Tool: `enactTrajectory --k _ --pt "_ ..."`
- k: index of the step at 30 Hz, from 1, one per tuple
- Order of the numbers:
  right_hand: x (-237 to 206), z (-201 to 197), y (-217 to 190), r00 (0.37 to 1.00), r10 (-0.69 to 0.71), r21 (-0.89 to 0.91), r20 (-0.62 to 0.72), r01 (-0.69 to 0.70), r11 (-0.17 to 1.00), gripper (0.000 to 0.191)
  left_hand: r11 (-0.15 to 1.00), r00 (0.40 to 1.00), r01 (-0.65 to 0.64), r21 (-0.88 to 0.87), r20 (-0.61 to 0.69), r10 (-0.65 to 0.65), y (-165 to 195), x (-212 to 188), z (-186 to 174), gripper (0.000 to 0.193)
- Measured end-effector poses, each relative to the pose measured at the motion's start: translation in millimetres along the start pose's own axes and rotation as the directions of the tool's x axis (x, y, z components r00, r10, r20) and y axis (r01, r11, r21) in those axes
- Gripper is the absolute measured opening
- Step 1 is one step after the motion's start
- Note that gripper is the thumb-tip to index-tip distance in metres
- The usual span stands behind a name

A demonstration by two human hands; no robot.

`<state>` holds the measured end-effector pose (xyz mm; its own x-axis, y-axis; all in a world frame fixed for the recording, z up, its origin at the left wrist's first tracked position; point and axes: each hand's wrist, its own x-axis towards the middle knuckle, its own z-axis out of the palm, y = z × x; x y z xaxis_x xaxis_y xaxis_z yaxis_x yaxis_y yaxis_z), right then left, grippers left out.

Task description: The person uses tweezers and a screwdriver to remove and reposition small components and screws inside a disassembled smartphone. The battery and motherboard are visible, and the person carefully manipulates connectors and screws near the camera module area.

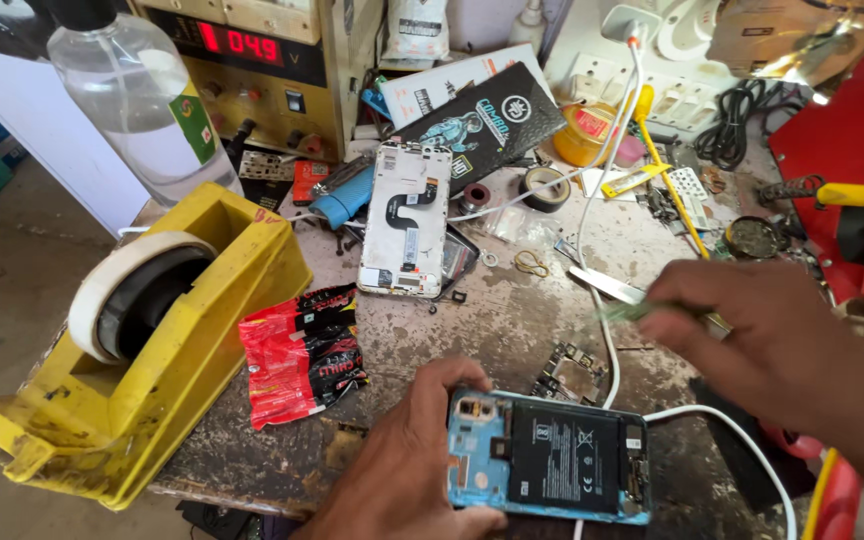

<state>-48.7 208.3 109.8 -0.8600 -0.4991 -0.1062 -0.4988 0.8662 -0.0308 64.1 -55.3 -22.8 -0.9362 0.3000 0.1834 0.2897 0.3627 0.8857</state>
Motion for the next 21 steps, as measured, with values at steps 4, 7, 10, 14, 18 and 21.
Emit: enactTrajectory --k 4,7,10,14,18,21 --pt "-10.2 61.6 28.5 0.946 -0.234 0.679 -0.224 0.324 0.658 0.030 0.980 0.988 -0.148 -0.130 -0.055 0.142 15.6 16.9 -1.9 0.083" --pt "-5.8 94.4 48.2 0.944 -0.174 0.872 -0.281 0.327 0.364 0.032 0.919 0.908 -0.392 0.037 -0.149 0.393 21.1 47.0 -3.9 0.084" --pt "-4.7 101.2 65.9 0.939 0.004 0.894 -0.343 0.325 0.309 0.029 0.940 0.929 -0.341 -0.016 -0.158 0.335 30.1 73.6 -1.2 0.083" --pt "-10.3 90.3 79.5 0.917 0.070 0.871 -0.392 0.346 0.348 0.023 0.919 0.922 -0.383 0.094 -0.025 0.387 39.8 107.7 -0.7 0.089" --pt "-16.1 81.9 82.7 0.876 0.122 0.850 -0.466 0.405 0.337 0.032 0.896 0.900 -0.435 0.090 0.069 0.430 41.4 138.4 1.9 0.087" --pt "-20.0 78.9 84.5 0.873 0.069 0.788 -0.483 0.399 0.469 0.033 0.945 0.938 -0.324 0.042 0.142 0.315 36.2 142.5 4.4 0.088"
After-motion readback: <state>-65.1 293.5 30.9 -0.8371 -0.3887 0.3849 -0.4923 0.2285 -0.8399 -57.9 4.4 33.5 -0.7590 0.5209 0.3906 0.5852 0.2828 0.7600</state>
